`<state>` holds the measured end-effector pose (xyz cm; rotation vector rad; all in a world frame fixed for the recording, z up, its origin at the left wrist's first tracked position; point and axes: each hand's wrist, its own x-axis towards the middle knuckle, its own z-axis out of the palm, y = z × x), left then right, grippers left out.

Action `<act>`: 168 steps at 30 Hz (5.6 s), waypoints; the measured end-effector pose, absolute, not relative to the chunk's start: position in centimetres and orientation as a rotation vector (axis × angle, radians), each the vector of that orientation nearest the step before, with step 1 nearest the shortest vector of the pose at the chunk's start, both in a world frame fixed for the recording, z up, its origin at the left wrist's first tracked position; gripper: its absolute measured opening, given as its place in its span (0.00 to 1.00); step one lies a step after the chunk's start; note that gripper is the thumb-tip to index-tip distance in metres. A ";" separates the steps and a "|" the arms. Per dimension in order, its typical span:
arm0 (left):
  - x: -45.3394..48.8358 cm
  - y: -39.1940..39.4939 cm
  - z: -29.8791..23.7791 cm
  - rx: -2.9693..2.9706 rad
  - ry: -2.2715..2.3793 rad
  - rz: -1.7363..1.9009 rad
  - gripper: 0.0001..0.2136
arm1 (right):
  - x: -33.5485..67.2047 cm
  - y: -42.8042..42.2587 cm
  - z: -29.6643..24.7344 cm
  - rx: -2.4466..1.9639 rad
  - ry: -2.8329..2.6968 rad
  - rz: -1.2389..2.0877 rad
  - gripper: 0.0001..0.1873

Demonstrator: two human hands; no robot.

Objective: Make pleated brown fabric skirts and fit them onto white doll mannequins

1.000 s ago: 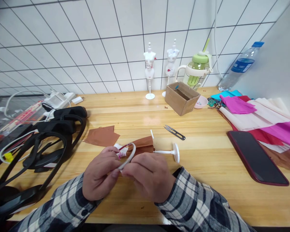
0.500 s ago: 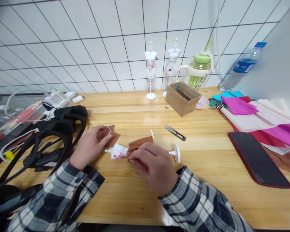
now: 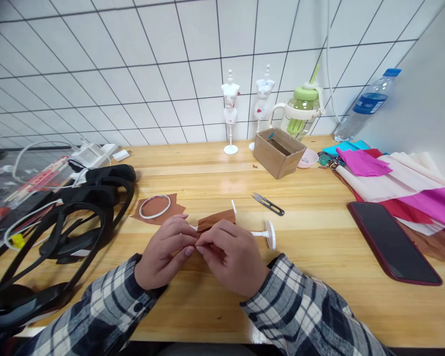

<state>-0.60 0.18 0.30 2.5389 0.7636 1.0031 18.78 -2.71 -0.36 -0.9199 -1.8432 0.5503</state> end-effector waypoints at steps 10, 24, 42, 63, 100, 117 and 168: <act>-0.2 -0.4 0.1 2.446 0.782 1.050 0.05 | 19.5 -2.6 0.4 -1.070 -1.657 0.758 0.02; 0.1 -0.5 0.5 2.428 0.666 1.193 0.07 | 19.0 -2.8 0.2 -1.057 -1.753 0.658 0.08; -0.2 -0.6 -0.8 2.348 0.728 0.955 0.18 | 19.4 -2.6 -0.2 -1.067 -1.964 0.048 0.07; 0.2 -0.3 0.4 2.482 0.899 1.178 0.07 | 18.6 -3.3 -0.3 -0.998 -1.911 0.454 0.07; 0.3 -0.5 0.4 2.333 1.005 1.091 0.07 | 18.4 -3.5 -0.5 -1.080 -1.985 0.299 0.07; 0.6 -0.4 0.2 2.432 0.907 1.102 0.05 | 18.4 -3.3 -0.3 -1.198 -1.890 0.462 0.04; -1.2 0.3 -0.7 2.572 0.777 1.162 0.10 | 28.6 8.1 5.1 -1.583 -1.569 0.105 0.14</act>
